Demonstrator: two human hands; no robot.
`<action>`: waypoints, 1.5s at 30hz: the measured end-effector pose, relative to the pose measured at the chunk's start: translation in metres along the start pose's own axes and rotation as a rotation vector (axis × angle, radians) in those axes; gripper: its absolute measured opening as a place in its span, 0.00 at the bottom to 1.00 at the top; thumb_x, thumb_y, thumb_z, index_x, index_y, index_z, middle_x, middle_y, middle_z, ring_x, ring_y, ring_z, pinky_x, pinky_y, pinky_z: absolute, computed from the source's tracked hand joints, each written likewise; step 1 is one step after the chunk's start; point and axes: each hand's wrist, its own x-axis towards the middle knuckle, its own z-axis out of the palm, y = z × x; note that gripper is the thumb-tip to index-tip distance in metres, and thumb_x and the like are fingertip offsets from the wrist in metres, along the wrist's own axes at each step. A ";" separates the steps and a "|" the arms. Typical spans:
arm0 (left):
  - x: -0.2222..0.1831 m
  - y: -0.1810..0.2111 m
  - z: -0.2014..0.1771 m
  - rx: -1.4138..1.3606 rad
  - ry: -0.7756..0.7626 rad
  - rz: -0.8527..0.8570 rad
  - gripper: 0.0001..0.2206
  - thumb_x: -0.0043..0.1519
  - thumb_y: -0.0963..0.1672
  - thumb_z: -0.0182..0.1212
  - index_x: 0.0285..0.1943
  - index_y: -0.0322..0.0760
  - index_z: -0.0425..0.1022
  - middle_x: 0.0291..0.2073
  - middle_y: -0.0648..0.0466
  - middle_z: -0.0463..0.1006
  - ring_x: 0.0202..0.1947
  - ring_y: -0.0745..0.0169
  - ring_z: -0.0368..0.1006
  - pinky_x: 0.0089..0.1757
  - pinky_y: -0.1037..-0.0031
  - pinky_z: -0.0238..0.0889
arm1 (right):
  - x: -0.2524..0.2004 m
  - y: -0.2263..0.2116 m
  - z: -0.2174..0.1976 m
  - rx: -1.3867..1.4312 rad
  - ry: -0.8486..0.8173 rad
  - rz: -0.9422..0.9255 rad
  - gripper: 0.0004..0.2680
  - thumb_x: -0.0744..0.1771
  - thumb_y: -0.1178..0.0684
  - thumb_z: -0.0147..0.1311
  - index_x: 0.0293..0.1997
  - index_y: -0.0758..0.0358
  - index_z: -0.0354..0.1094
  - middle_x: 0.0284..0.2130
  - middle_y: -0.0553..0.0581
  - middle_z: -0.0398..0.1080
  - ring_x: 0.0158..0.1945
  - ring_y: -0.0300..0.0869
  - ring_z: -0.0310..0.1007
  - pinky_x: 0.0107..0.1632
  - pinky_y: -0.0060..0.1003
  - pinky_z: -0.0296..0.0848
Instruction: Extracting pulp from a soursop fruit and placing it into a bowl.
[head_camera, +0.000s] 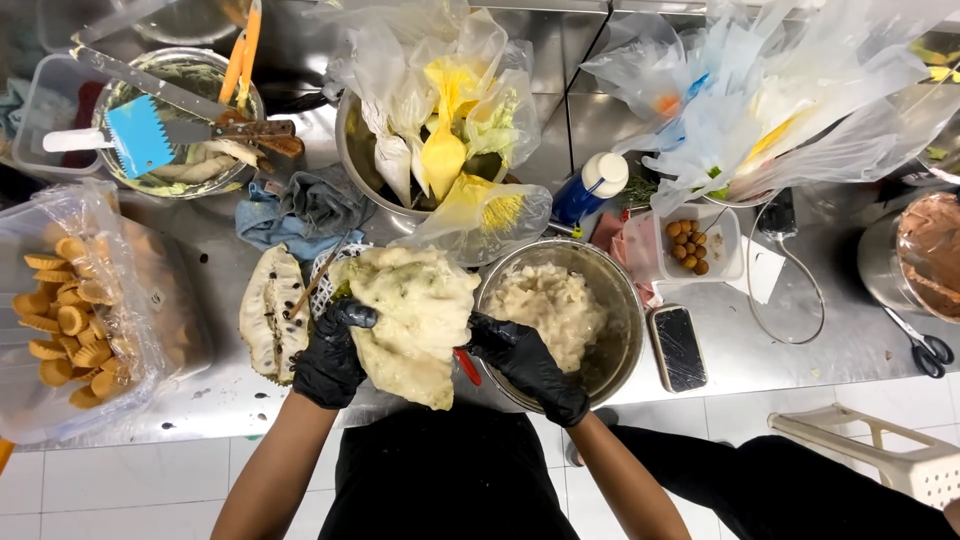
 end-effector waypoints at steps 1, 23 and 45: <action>0.005 -0.003 -0.012 0.026 -0.008 0.035 0.35 0.42 0.38 0.61 0.66 0.28 0.70 0.54 0.45 0.79 0.53 0.52 0.75 0.53 0.66 0.69 | 0.003 0.003 0.006 0.220 0.041 0.086 0.15 0.66 0.62 0.60 0.60 0.71 0.70 0.46 0.58 0.78 0.46 0.39 0.79 0.51 0.34 0.77; -0.010 0.013 0.032 -0.094 -0.104 -0.028 0.41 0.40 0.40 0.62 0.71 0.29 0.64 0.61 0.42 0.73 0.62 0.42 0.69 0.63 0.59 0.60 | 0.007 -0.021 -0.009 0.827 -0.020 0.212 0.13 0.65 0.68 0.58 0.54 0.77 0.65 0.38 0.67 0.78 0.47 0.52 0.83 0.49 0.42 0.80; 0.021 -0.072 -0.115 -0.188 0.035 -0.028 0.06 0.57 0.42 0.62 0.33 0.32 0.80 0.30 0.49 0.82 0.35 0.55 0.77 0.47 0.66 0.71 | -0.014 0.067 -0.090 -0.083 0.156 0.351 0.15 0.62 0.54 0.55 0.53 0.54 0.79 0.47 0.60 0.79 0.45 0.52 0.79 0.47 0.44 0.76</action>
